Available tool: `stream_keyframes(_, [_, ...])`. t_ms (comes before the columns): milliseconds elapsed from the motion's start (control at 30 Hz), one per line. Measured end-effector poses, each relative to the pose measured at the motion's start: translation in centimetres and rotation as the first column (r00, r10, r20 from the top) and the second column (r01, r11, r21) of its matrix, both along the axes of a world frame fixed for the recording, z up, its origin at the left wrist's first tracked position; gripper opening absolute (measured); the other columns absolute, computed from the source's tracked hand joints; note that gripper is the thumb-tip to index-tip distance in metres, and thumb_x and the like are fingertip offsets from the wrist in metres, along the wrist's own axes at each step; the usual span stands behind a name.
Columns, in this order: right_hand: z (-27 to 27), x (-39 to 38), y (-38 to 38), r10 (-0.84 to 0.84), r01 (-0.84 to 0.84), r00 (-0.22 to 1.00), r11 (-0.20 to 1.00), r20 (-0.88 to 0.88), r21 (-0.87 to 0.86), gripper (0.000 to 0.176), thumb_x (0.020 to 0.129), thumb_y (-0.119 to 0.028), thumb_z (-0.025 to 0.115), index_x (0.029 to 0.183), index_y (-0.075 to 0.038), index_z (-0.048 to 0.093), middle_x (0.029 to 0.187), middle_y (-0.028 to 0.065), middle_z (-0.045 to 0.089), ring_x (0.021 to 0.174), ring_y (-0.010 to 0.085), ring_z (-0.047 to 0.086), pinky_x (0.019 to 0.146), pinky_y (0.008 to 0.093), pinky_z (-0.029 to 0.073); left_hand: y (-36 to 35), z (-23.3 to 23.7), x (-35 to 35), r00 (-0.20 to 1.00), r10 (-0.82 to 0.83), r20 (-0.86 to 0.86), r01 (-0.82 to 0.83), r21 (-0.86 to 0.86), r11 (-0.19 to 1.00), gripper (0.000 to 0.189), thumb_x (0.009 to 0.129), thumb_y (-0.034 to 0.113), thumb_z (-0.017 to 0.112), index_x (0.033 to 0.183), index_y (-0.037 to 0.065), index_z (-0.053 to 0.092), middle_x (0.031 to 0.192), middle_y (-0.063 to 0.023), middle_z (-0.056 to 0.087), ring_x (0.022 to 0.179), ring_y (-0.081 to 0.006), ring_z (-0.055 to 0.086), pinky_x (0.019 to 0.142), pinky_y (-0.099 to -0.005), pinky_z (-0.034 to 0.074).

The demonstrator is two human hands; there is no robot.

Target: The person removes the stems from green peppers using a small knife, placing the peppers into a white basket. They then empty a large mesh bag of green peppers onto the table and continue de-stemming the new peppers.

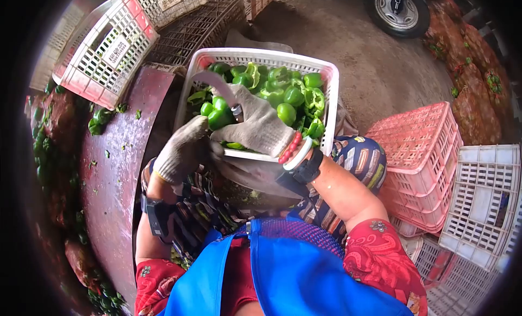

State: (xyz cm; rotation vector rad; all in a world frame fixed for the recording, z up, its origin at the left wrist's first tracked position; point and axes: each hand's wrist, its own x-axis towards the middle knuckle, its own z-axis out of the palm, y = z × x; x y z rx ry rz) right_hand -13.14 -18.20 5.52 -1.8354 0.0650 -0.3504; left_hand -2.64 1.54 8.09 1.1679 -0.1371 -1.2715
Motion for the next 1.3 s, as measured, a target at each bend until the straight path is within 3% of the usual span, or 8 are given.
stream_keyframes(167, [-1.6,1.0,0.4,0.013,-0.024,0.999,0.971,-0.046,-0.237,0.083,0.079,-0.029,0.088,0.149,-0.004,0.053,0.143,0.0247,0.06,0.134,0.0398,0.058,0.113,0.0428,0.046,-1.8,-2.5,-0.5,0.965,0.212,-0.154,-0.228,-0.095,0.969,0.033,0.1,0.017,0.064,0.131,0.007,0.058,0.11,-0.0047,0.066,0.082,-0.0138,0.063,0.074,-0.03,0.054])
stream_keyframes(500, [-2.5,0.7,1.9,-0.305,0.158,0.946,0.737,-0.114,-0.657,0.059,0.092,-0.019,0.072,0.146,-0.003,0.054,0.127,0.0228,0.068,0.109,0.0394,0.069,0.089,0.0489,0.057,-2.3,-4.5,0.5,0.882,0.455,0.125,-0.447,-0.086,0.89,0.04,0.096,0.013,0.069,0.128,0.0,0.049,0.101,-0.0086,0.063,0.075,-0.0136,0.062,0.072,-0.0291,0.056])
stream_keyframes(867, [-5.6,1.1,3.1,-0.357,0.032,0.93,0.317,-0.088,-0.948,0.079,0.092,-0.019,0.069,0.16,-0.002,0.031,0.104,0.0162,0.065,0.08,0.0317,0.065,0.07,0.0465,0.052,-3.8,-4.3,-1.2,0.743,0.355,0.568,-0.521,0.157,0.839,0.039,0.093,0.02,0.069,0.123,0.002,0.053,0.098,-0.0076,0.064,0.071,-0.0147,0.061,0.069,-0.0309,0.054])
stream_keyframes(933, [-6.0,0.9,2.7,-0.316,0.061,0.948,0.323,-0.047,-0.944,0.079,0.093,-0.019,0.068,0.161,-0.002,0.03,0.103,0.0162,0.065,0.079,0.0308,0.066,0.069,0.0458,0.052,-3.4,-4.8,-0.7,0.77,0.456,0.446,-0.545,0.09,0.834,0.034,0.094,0.02,0.066,0.121,0.002,0.053,0.097,-0.0075,0.064,0.07,-0.0147,0.059,0.069,-0.0307,0.053])
stream_keyframes(1067, [-6.3,-0.7,1.7,-0.256,-0.057,0.941,0.526,-0.222,-0.848,0.066,0.102,-0.027,0.058,0.158,0.001,0.038,0.097,0.0154,0.066,0.081,0.0313,0.067,0.07,0.0463,0.053,-2.1,-4.4,2.1,0.703,0.664,0.254,-0.658,-0.121,0.743,0.03,0.097,0.017,0.059,0.122,0.002,0.051,0.096,-0.0094,0.064,0.071,-0.014,0.058,0.07,-0.0299,0.052])
stream_keyframes(1167, [-4.7,-0.7,0.3,-0.152,0.034,0.941,0.932,-0.303,-0.362,0.072,0.093,-0.036,0.076,0.151,-0.001,0.049,0.103,0.0143,0.068,0.093,0.0271,0.07,0.083,0.0414,0.056,-1.7,-2.7,2.6,0.777,0.426,0.463,-0.482,0.001,0.876,0.032,0.095,0.014,0.061,0.123,0.001,0.053,0.097,-0.0081,0.063,0.07,-0.014,0.058,0.07,-0.0295,0.052])
stream_keyframes(1233, [-4.4,-0.3,-0.2,-0.094,0.111,0.987,0.986,-0.134,0.127,0.068,0.09,-0.04,0.083,0.142,-0.003,0.059,0.11,0.0091,0.07,0.099,0.0174,0.067,0.09,0.0336,0.055,-2.4,-2.8,0.8,0.872,0.226,0.435,-0.28,0.065,0.958,0.035,0.093,0.012,0.062,0.126,0.003,0.053,0.099,-0.0076,0.064,0.075,-0.0146,0.062,0.073,-0.0293,0.054])
stream_keyframes(1300, [-2.6,0.1,-0.9,-0.053,0.076,0.993,0.973,-0.109,0.219,0.06,0.09,-0.035,0.085,0.137,-0.004,0.064,0.113,0.0057,0.071,0.101,0.0127,0.065,0.091,0.031,0.055,-3.0,-4.0,-0.7,0.921,0.129,0.366,-0.161,0.058,0.985,0.039,0.092,0.011,0.061,0.131,0.007,0.053,0.107,-0.0066,0.063,0.086,-0.0138,0.065,0.078,-0.0297,0.055])
